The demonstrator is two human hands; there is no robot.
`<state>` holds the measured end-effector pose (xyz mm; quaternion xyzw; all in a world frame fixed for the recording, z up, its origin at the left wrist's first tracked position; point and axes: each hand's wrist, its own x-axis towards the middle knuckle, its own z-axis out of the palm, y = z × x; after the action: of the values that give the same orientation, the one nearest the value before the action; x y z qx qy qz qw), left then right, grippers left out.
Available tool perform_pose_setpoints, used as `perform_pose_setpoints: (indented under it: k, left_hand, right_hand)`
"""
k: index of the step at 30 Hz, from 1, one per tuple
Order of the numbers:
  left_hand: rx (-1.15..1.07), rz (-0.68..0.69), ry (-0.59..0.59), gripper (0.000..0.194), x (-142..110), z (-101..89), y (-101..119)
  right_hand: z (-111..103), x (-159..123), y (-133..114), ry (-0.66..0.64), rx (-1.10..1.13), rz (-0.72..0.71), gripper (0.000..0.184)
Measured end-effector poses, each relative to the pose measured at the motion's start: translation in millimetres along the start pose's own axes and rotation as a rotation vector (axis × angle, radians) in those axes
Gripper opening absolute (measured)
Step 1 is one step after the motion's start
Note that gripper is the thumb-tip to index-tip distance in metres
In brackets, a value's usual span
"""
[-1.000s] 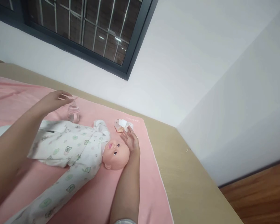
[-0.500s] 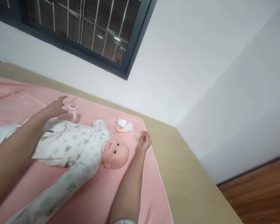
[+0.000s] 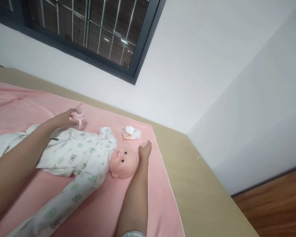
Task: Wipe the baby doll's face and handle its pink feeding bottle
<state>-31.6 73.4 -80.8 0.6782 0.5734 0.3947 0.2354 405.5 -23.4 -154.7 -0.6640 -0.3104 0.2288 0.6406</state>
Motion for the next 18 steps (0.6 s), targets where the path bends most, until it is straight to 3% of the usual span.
perform_pose_setpoints:
  k: [8, 18]
  left_hand:
    - [-0.023, 0.007, -0.013, 0.103, -6.1, 7.0, -2.8]
    - [-0.011, -0.004, 0.089, 0.073, -5.7, 5.5, 1.3]
  right_hand:
    - [0.6, -3.8, -6.5, 0.077, -0.157, 0.036, 0.066]
    - [0.2, -5.0, -5.8, 0.075, -0.193, 0.061, 0.076]
